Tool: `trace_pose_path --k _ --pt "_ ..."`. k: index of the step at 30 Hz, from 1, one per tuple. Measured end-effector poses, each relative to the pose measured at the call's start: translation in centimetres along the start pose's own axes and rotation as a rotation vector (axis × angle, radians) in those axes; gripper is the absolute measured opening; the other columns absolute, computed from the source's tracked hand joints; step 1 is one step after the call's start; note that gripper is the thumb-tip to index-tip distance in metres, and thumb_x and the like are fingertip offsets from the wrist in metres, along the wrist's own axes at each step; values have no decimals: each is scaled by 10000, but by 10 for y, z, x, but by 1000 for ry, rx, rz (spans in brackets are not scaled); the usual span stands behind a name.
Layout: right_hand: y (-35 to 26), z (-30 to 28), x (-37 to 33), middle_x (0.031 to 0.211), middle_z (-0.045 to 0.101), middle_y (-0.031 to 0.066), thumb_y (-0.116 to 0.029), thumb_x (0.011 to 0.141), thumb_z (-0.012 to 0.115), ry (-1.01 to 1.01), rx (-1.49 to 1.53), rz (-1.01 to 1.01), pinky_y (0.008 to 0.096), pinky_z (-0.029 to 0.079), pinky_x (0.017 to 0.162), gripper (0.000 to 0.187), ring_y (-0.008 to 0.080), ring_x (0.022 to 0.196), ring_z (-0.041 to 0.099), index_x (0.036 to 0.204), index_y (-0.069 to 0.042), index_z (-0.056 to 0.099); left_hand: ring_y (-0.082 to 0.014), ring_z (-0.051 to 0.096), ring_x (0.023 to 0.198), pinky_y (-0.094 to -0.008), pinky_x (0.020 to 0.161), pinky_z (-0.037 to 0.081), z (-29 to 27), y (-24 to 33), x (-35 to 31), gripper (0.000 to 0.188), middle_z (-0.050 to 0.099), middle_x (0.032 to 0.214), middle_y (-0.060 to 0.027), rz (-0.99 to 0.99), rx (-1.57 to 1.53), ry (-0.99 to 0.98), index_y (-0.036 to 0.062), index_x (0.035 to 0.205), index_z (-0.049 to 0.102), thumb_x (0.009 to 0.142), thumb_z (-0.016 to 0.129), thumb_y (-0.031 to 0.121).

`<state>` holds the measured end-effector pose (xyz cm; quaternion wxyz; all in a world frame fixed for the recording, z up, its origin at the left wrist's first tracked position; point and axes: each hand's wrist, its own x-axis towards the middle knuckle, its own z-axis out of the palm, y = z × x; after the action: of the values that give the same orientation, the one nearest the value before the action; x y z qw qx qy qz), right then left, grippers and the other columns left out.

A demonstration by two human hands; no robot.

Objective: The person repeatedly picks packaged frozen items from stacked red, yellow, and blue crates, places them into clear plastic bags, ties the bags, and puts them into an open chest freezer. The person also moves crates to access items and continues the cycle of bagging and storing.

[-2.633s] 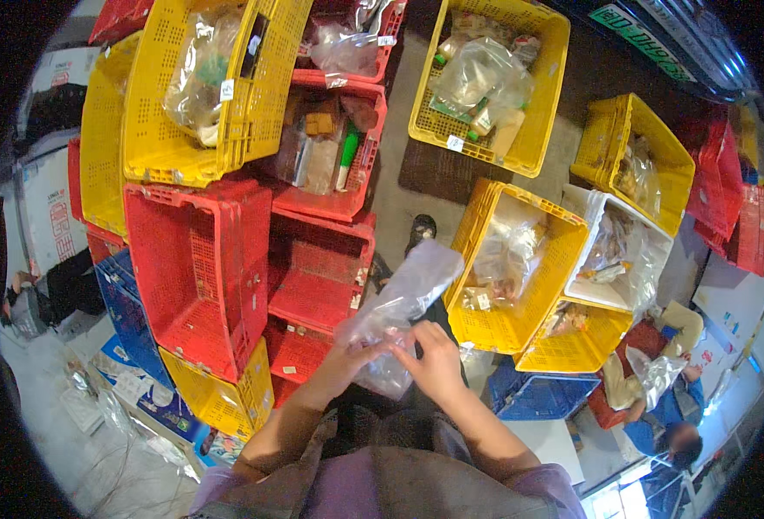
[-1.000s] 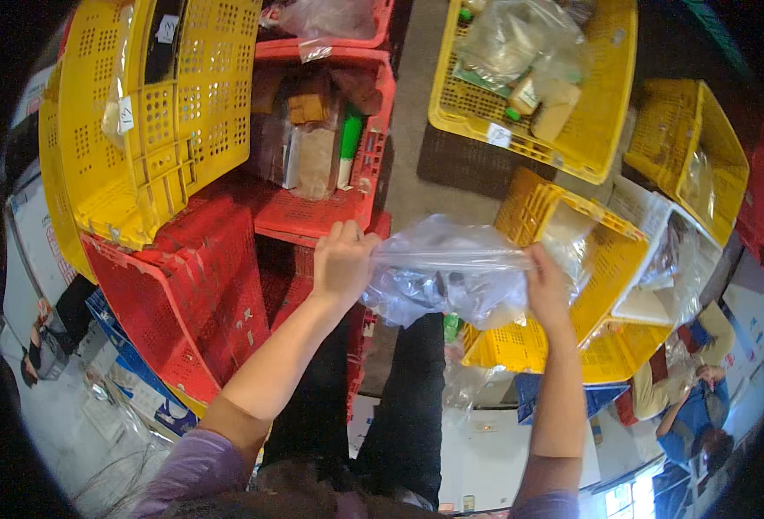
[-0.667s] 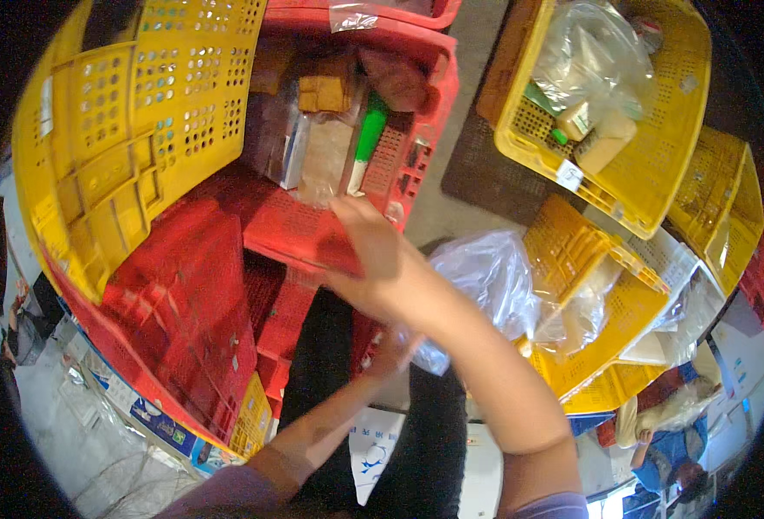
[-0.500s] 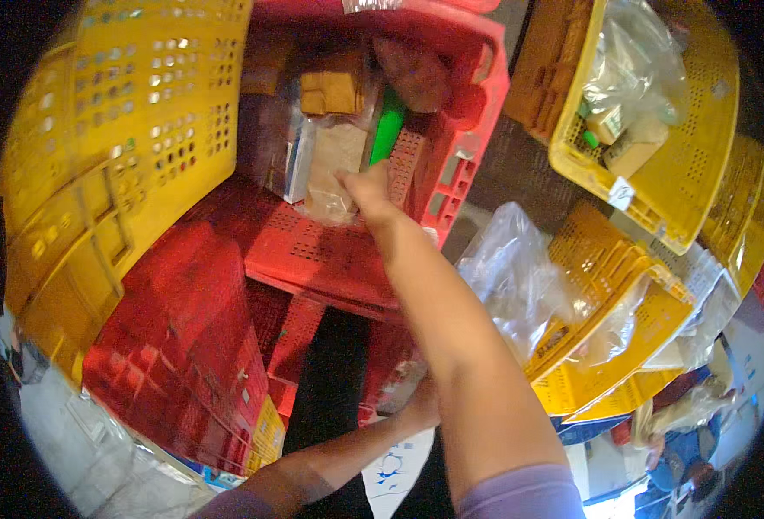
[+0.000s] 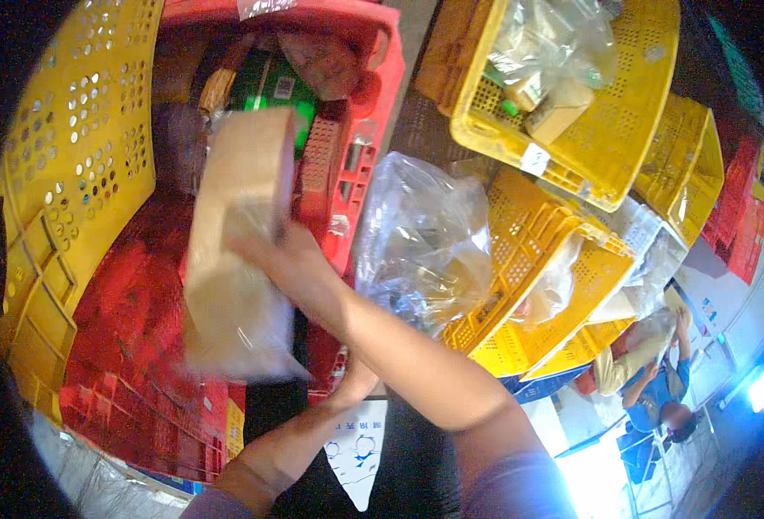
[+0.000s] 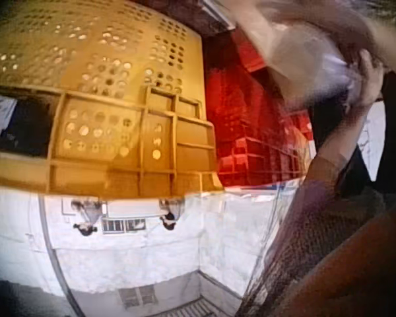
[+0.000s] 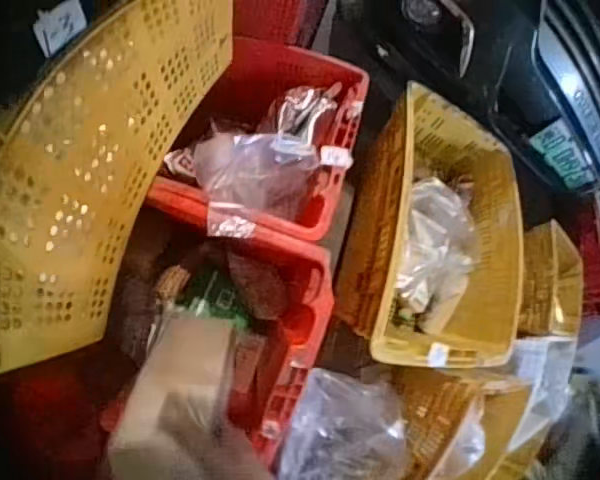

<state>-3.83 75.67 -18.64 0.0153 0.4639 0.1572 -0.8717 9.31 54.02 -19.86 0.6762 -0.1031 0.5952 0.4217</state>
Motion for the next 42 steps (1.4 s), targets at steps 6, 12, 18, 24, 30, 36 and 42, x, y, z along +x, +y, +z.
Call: trace_pose_path --k 6,12,18,24,30,36,42 --pt "-41 -92 -230 1362 488 158 -175 697 772 294 22 367 362 312 1079 865 261 1255 467 1412 42 337 -356 577 981 -437 847 457 2 40 -1 472 580 1109 -199 317 719 170 1 1263 476 819 611 84" --pt "-15 -208 -225 1319 532 142 -392 745 762 278 -350 723 357 346 1051 805 243 1234 481 1375 -17 431 -277 628 723 -404 606 525 25 108 -17 502 571 1039 -117 495 1273 -270 164 1317 505 825 604 165" --pt "69 -261 -73 1231 589 115 -288 876 597 638 125 362 421 493 867 409 258 1062 592 1225 -80 555 -292 607 836 -415 745 499 28 112 -38 550 537 1001 -153 211 1060 -445 190 1405 418 871 545 163" --pt "26 -147 -84 903 621 114 -14 789 572 773 -1077 -332 331 499 715 136 212 815 605 920 -3 603 -380 579 955 -436 803 480 0 93 3 532 530 1086 -194 314 738 49 90 1302 460 794 606 28" --pt "-32 -2 145 1092 573 136 -128 786 748 525 -599 -695 303 482 818 623 199 955 573 1270 58 403 -417 526 1047 -440 887 447 -34 95 30 614 509 1174 -229 296 785 99 43 1301 437 721 612 -55" --pt "-26 23 319 1061 638 186 -216 649 860 570 -435 -166 365 532 782 740 269 906 638 1195 58 442 -356 554 1044 -436 883 467 -45 108 26 402 556 1154 -190 149 706 78 16 1202 510 814 610 42" --pt "-22 6 88 1068 629 190 -209 718 798 312 -484 -663 390 499 865 645 282 996 631 1209 21 450 -149 580 1013 -285 823 500 -36 107 30 264 594 1108 -102 -99 120 204 12 1185 532 951 543 133"
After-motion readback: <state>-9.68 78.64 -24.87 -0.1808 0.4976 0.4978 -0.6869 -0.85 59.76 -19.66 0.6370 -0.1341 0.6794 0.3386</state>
